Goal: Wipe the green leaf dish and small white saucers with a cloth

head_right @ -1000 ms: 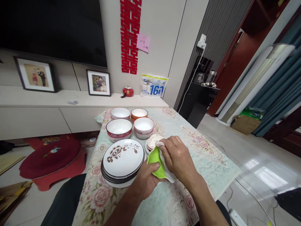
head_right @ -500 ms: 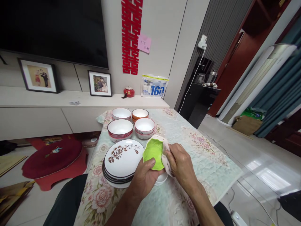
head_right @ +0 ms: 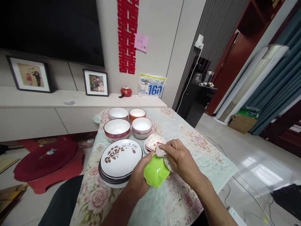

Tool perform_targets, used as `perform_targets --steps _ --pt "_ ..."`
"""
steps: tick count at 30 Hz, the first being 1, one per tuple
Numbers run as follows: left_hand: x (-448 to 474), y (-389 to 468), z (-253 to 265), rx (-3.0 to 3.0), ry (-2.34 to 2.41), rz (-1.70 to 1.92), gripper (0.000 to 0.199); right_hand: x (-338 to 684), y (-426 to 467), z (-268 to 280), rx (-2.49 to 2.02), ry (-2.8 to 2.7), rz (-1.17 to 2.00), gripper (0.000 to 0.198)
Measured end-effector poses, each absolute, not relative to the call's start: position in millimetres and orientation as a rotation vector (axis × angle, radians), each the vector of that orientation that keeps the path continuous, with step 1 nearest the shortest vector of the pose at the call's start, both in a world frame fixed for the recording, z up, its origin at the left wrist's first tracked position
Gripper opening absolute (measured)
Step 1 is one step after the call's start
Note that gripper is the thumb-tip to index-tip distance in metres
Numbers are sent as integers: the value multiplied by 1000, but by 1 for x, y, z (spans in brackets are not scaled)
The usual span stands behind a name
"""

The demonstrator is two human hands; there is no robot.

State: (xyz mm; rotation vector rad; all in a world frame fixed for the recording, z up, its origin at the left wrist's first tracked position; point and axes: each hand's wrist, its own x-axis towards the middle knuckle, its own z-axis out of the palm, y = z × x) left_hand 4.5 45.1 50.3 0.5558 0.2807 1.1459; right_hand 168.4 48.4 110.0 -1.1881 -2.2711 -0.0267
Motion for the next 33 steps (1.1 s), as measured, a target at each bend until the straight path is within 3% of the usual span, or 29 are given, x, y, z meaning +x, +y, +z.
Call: perform_targets --steps 5,17,21,24,29,33 --pt "13 43 46 529 246 1128 38 167 53 99 -1290 -2066 -37 35" --pt "18 43 41 233 240 1098 49 201 51 93 -1532 -1530 -57 26" --pt "23 41 30 261 159 1033 56 185 35 101 -1495 -1542 -66 17" --pt "28 38 26 305 165 1007 57 165 31 100 -1500 -1624 -243 7" --pt "33 30 25 471 263 1035 62 143 35 85 -1751 -1792 -581 19" --pt "34 27 23 554 295 1090 64 137 29 82 -1703 -1935 -502 22"
